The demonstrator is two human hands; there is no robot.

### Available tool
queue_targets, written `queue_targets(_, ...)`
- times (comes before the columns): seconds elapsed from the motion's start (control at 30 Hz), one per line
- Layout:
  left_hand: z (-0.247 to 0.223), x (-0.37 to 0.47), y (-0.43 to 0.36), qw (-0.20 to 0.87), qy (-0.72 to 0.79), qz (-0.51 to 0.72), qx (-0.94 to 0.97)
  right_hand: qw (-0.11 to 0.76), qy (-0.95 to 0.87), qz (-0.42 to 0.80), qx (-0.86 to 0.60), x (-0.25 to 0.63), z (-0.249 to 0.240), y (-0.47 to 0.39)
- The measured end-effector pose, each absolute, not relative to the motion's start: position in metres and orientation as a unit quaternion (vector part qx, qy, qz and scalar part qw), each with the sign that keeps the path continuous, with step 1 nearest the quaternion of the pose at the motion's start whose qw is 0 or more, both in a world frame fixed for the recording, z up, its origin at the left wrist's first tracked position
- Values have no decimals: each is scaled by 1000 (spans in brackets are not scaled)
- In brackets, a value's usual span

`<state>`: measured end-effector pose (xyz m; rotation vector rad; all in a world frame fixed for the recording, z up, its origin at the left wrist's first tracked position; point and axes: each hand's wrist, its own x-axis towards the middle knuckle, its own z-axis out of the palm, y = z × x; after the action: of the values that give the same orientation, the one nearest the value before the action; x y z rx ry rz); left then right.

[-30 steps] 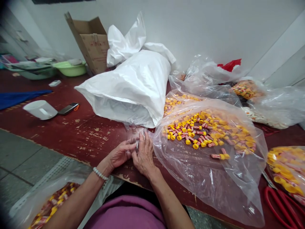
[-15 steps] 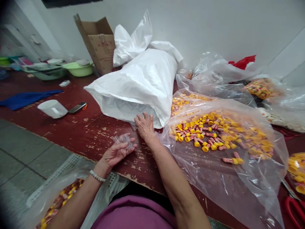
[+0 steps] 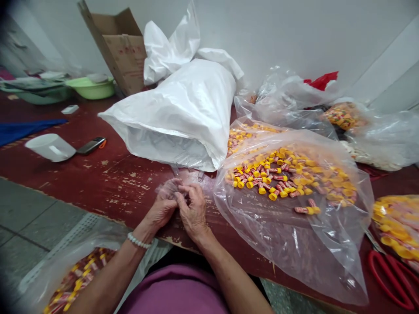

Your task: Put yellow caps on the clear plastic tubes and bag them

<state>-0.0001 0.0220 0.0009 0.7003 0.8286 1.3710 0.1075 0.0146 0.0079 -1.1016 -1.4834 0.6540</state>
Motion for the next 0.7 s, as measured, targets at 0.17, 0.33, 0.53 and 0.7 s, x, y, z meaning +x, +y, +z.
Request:
queue_targets(0.17, -6, 17, 23, 581, 355, 612, 402, 526, -662, 258, -467, 129, 5, 6)
queue_targets(0.33, -7, 23, 22, 557, 381, 577, 460, 518, -664, 233, -485, 144, 1, 0)
queue_targets(0.53, -6, 26, 16, 557, 405, 559, 463, 502, -724, 128, -455, 146, 15, -23)
queue_targets(0.7, -8, 27, 16, 563, 455, 533, 438, 509, -755, 43, -411, 198, 50, -36)
